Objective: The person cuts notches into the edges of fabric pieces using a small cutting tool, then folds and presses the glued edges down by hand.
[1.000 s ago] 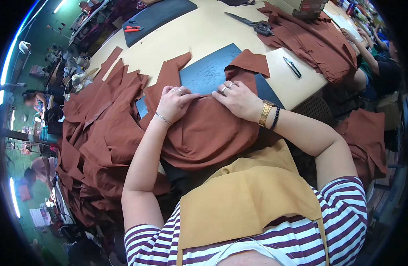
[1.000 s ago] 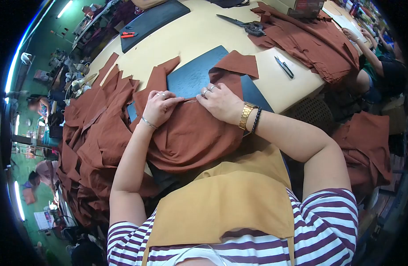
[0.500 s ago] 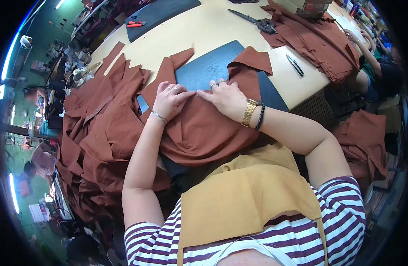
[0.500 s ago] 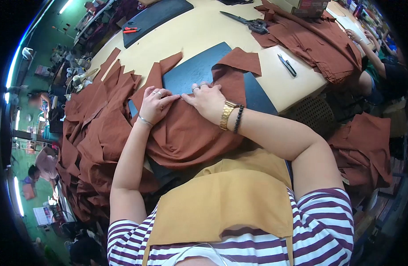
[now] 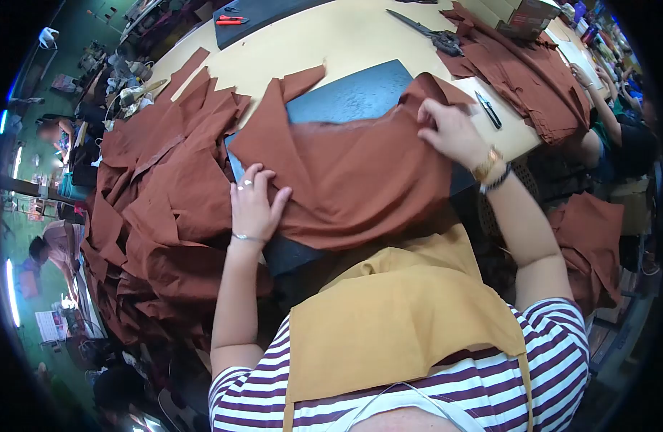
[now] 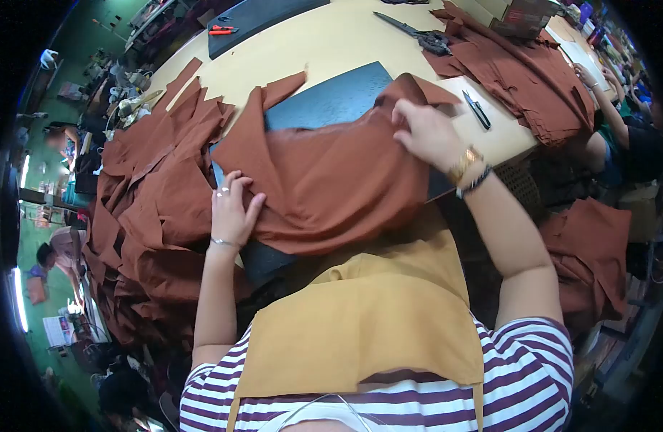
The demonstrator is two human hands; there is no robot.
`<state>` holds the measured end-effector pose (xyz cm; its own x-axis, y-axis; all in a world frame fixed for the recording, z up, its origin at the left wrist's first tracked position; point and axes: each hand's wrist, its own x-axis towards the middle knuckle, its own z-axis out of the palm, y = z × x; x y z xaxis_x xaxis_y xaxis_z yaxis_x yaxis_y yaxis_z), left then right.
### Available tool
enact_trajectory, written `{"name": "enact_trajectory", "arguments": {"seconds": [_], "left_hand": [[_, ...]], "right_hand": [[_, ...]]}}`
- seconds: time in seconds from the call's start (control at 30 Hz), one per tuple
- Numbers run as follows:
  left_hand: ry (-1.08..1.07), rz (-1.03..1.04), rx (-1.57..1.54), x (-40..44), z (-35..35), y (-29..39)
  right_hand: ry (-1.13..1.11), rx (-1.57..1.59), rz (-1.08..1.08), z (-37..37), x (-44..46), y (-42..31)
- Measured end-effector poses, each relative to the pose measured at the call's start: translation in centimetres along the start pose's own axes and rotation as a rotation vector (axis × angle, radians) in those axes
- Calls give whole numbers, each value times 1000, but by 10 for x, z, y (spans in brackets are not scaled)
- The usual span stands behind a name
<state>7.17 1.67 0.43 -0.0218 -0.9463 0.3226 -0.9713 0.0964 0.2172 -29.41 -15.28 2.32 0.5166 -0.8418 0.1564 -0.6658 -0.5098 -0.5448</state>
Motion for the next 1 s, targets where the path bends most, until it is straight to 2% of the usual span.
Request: {"name": "enact_trajectory", "arguments": {"seconds": [0.03, 0.07, 0.1, 0.17, 0.23, 0.27, 0.3, 0.37, 0.43, 0.6, 0.7, 0.83, 0.87, 0.97, 1.0], "left_hand": [[-25, -9, 119, -11, -1, 10], [-46, -2, 162, -19, -4, 21], [-92, 2, 178, -24, -12, 41], [-302, -52, 66, -29, -35, 83], [-320, 22, -158, -29, -40, 98], [-274, 47, -164, -24, -42, 99], [-204, 97, -146, -18, -38, 95], [-68, 200, -113, -7, -23, 77], [-147, 112, -25, -1, -8, 59], [-95, -106, -167, 2, 12, 39], [-239, -18, 109, -16, 1, 67], [-274, 168, 24, -31, -34, 101], [-227, 168, 11, -24, -33, 100], [-2, 168, -53, 25, -11, 91], [-26, 119, -44, 46, -1, 89]], "right_hand": [[-6, -173, 13, -11, 14, 1], [178, -269, -90, -10, 36, 21], [300, -315, -50, -8, 59, 39], [641, -499, -260, -12, 85, 34], [423, -434, -138, 4, 85, 8], [254, -514, -45, 13, 71, -25], [292, -427, -99, 36, 58, -29], [20, -201, 146, 49, 32, -60], [-4, -353, 120, 71, 19, -55], [13, -345, 56, 54, 24, -14], [-24, -384, -16, 41, 28, 1], [-148, -383, -130, 16, 24, -9], [-68, -352, -212, 14, 25, -11], [-32, -213, -362, 20, 47, -11], [38, -173, -457, 27, 57, -10]]}}
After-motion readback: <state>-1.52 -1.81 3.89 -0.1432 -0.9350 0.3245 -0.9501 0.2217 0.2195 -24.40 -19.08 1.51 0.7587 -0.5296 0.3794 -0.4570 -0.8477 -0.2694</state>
